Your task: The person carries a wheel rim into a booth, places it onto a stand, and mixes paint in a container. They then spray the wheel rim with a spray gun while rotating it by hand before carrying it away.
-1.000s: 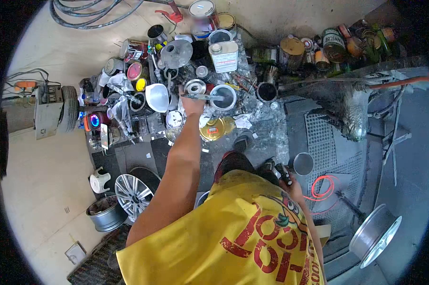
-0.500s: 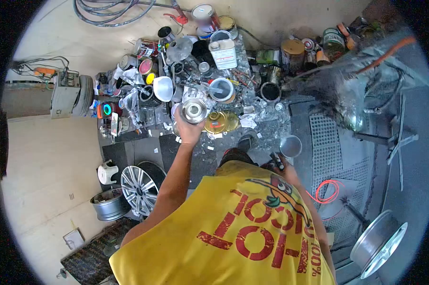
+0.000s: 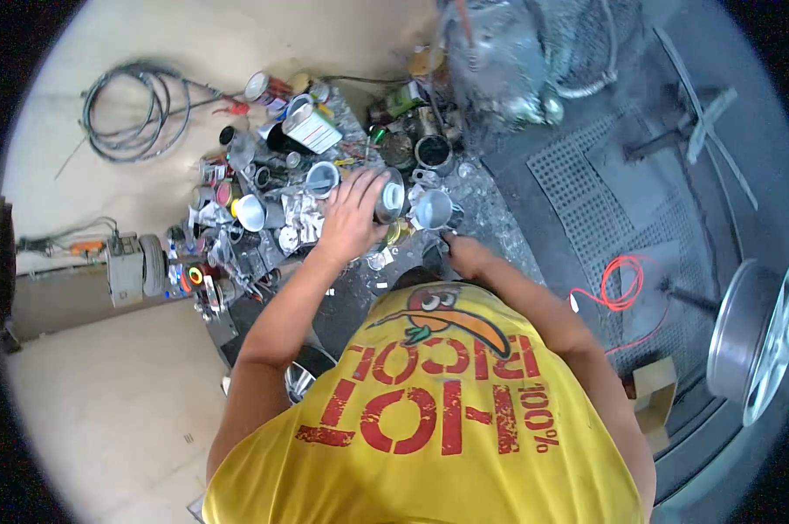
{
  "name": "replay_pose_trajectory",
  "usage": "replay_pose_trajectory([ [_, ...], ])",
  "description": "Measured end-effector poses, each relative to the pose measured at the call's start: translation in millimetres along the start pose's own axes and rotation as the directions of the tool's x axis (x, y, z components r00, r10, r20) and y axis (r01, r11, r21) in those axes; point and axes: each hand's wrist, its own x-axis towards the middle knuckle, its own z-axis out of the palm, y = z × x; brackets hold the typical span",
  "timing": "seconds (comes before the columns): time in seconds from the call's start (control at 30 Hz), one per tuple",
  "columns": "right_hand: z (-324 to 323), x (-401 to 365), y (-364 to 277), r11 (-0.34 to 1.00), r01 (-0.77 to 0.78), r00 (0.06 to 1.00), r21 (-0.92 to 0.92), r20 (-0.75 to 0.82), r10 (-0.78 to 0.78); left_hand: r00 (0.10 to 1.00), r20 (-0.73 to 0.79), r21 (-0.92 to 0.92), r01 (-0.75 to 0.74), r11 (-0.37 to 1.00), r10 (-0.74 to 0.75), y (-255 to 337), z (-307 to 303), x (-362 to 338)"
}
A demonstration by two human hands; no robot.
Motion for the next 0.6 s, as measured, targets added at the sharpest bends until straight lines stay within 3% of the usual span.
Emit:
replay_pose_trajectory([
  [0.2, -18.3, -23.1, -2.6, 0.994, -0.076, 0.996, 0.076, -0.039, 0.079, 0.933, 0.268, 0.194, -0.296, 0.935, 0.240, 48.1, 11.9, 49.8],
  [0.4, -13.2, -30.9, 12.6, 0.985, -0.090, 0.989, 0.149, -0.106, 0.106, 0.882, 0.302, 0.279, -0.445, 0.851, 0.363, 73.7, 27.6, 74.4],
  [0.6, -14.2, -33.7, 8.8, 0.980, -0.086, 0.986, 0.178, -0.123, 0.109, 0.883, 0.284, 0.229, -0.440, 0.868, 0.373, 73.7, 28.2, 78.3],
])
